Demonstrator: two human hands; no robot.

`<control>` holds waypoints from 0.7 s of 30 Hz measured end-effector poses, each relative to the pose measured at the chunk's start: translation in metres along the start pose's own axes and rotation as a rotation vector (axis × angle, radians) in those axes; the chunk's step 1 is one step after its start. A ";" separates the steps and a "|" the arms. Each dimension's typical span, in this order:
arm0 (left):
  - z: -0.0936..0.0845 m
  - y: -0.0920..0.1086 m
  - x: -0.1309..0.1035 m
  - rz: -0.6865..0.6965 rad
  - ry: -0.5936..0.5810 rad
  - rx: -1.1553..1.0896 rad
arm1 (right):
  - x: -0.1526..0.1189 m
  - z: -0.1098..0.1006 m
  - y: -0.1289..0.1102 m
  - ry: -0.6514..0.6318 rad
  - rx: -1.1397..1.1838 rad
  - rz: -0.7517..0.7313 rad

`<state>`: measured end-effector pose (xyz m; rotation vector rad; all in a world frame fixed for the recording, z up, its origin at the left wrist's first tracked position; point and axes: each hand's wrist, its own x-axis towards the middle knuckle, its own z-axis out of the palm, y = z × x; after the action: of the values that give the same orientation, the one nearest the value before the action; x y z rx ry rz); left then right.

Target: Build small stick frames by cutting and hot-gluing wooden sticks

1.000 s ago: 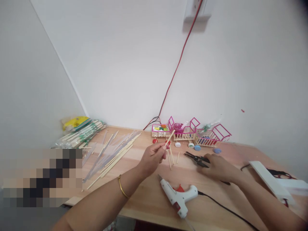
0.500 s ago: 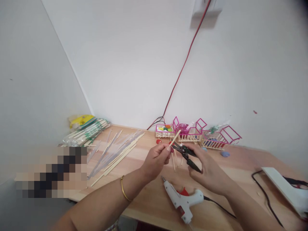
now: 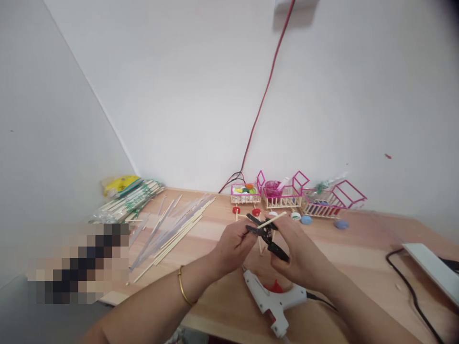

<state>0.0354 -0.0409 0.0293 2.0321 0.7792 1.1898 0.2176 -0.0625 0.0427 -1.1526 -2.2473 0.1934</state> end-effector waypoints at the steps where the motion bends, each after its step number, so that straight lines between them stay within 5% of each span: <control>1: 0.000 0.000 0.000 0.010 -0.011 0.019 | -0.001 0.002 0.002 0.010 -0.021 -0.009; 7: 0.001 -0.004 0.000 0.026 -0.086 0.044 | -0.008 0.008 0.013 0.067 -0.091 -0.060; 12: -0.011 -0.003 0.004 -0.061 -0.160 -0.397 | -0.009 -0.004 0.014 0.012 0.057 -0.091; 17: -0.023 0.003 0.004 -0.186 -0.528 -0.578 | -0.012 -0.016 0.013 -0.154 0.214 -0.131; 21: -0.027 0.006 -0.001 -0.242 -0.619 -0.632 | -0.014 -0.018 0.006 -0.217 0.305 -0.182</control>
<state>0.0116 -0.0393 0.0434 1.5711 0.2738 0.5140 0.2381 -0.0727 0.0485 -0.7934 -2.3895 0.5900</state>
